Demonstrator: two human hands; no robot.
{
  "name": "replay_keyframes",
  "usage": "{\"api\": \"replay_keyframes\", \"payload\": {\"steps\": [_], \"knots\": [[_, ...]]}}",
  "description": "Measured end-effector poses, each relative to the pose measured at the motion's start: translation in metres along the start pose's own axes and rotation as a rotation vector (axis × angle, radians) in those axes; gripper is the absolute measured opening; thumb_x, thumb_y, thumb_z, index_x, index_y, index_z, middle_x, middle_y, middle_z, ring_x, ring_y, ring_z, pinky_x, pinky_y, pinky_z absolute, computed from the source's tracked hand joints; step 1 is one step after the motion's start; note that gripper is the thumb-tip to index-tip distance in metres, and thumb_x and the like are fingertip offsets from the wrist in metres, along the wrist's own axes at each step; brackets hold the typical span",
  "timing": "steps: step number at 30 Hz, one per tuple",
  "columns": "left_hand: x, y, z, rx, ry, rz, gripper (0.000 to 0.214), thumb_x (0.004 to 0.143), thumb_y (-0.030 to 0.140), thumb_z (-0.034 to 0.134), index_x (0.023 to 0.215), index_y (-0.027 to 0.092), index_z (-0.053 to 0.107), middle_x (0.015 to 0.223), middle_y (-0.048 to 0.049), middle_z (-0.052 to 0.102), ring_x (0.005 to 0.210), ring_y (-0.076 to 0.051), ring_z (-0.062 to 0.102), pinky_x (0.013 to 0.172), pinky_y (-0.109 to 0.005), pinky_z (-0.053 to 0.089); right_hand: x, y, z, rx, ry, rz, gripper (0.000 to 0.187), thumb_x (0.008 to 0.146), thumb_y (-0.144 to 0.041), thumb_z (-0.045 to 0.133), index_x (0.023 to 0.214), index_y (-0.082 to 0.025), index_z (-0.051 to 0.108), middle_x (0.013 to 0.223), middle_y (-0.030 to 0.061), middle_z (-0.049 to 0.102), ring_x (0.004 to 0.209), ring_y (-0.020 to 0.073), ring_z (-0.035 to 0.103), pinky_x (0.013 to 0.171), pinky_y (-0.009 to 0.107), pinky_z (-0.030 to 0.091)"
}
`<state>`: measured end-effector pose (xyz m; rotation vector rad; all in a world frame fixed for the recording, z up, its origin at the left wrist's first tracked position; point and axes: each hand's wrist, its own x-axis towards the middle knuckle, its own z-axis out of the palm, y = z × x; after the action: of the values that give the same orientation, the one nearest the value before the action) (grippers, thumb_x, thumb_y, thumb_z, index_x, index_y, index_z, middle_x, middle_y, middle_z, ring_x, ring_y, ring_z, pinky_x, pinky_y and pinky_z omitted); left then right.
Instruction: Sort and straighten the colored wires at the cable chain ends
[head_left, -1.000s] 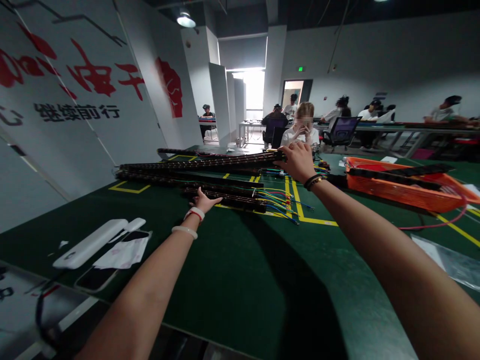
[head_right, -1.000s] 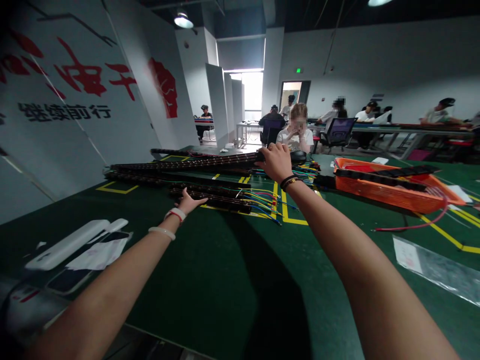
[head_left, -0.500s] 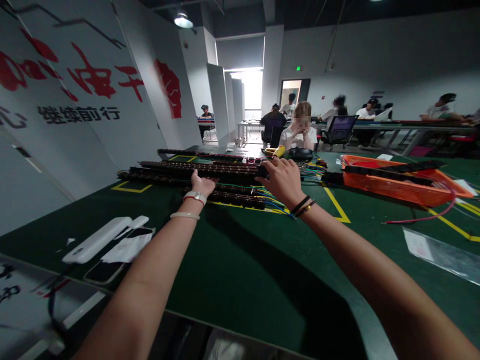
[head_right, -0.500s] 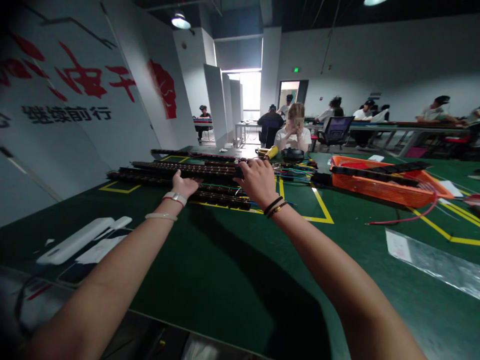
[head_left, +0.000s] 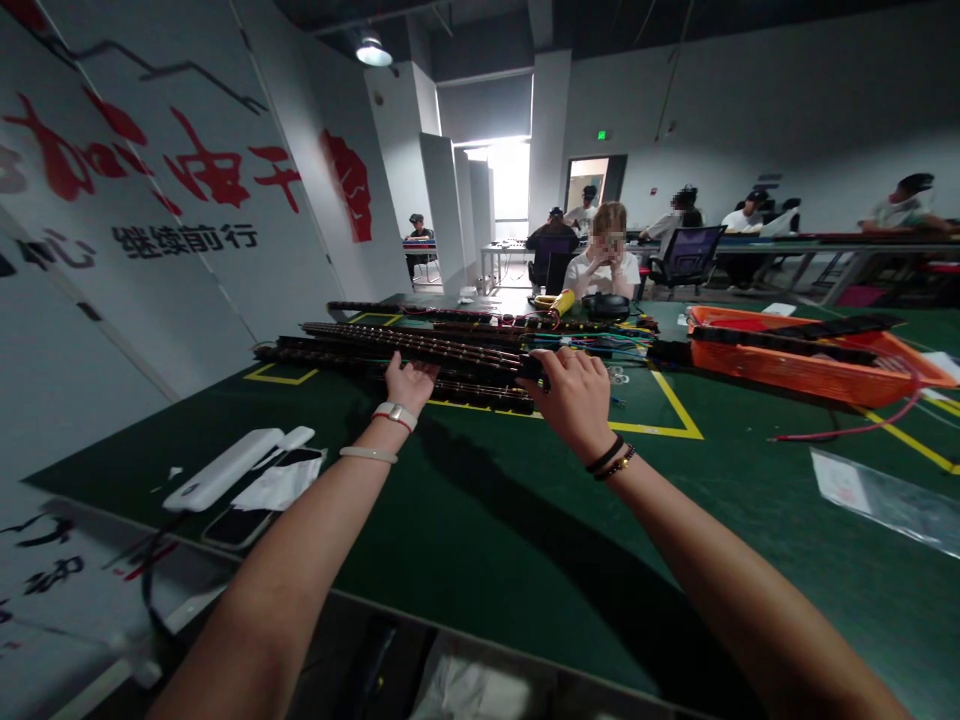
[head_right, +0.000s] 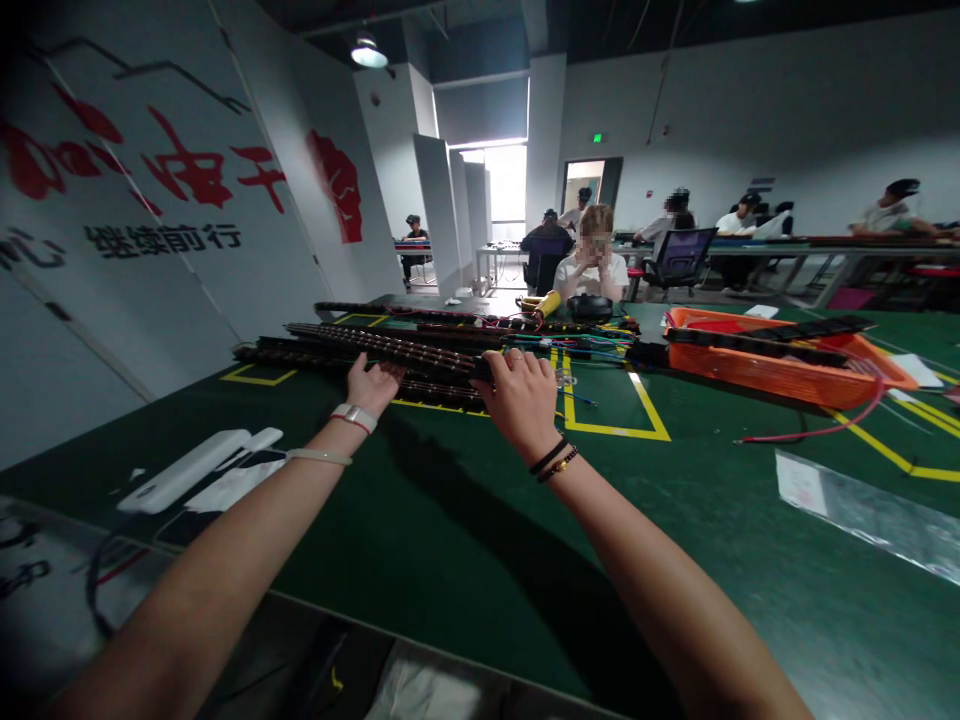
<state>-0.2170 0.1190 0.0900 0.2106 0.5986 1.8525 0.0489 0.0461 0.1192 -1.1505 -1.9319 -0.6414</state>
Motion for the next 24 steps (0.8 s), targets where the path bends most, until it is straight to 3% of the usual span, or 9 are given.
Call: {"api": "replay_keyframes", "payload": {"steps": [5,14,20,24], "knots": [[-0.013,-0.006,0.001,-0.026,-0.058,-0.02,0.027,0.089,0.039,0.04,0.096,0.015,0.053,0.084,-0.0081,0.059,0.082,-0.018,0.061,0.073,-0.031,0.052,-0.008,0.01,-0.002,0.067,0.012,0.07,0.034,0.085,-0.047,0.052,0.104,-0.02,0.061,0.089,0.008,0.062,0.084,0.0228,0.051,0.071,0.032,0.029],[-0.045,-0.008,0.006,-0.022,-0.128,-0.006,0.019,0.087,0.034,0.045,0.088,0.016,0.053,0.081,-0.0065,0.058,0.081,-0.017,0.06,0.078,-0.031,0.052,-0.023,0.022,-0.022,0.189,-0.005,0.144,0.035,0.084,-0.049,0.053,0.101,-0.02,0.061,0.087,0.0064,0.064,0.079,0.0225,0.054,0.067,0.031,0.032],[-0.084,-0.002,0.012,0.08,0.041,-0.024,0.012,0.083,0.027,0.05,0.089,0.018,0.052,0.089,-0.0076,0.056,0.092,-0.017,0.059,0.083,-0.03,0.05,-0.043,0.026,-0.039,0.333,-0.038,0.212,0.04,0.08,-0.055,0.056,0.1,-0.02,0.062,0.087,0.006,0.065,0.08,0.023,0.056,0.067,0.032,0.036],[-0.12,-0.002,0.01,0.049,0.007,-0.052,0.005,0.082,0.021,0.048,0.085,0.019,0.052,0.094,-0.008,0.058,0.099,-0.018,0.059,0.088,-0.034,0.05,-0.053,0.036,-0.05,0.488,-0.081,0.303,0.043,0.077,-0.057,0.059,0.1,-0.021,0.063,0.092,0.0062,0.066,0.083,0.023,0.058,0.07,0.033,0.041]]}}
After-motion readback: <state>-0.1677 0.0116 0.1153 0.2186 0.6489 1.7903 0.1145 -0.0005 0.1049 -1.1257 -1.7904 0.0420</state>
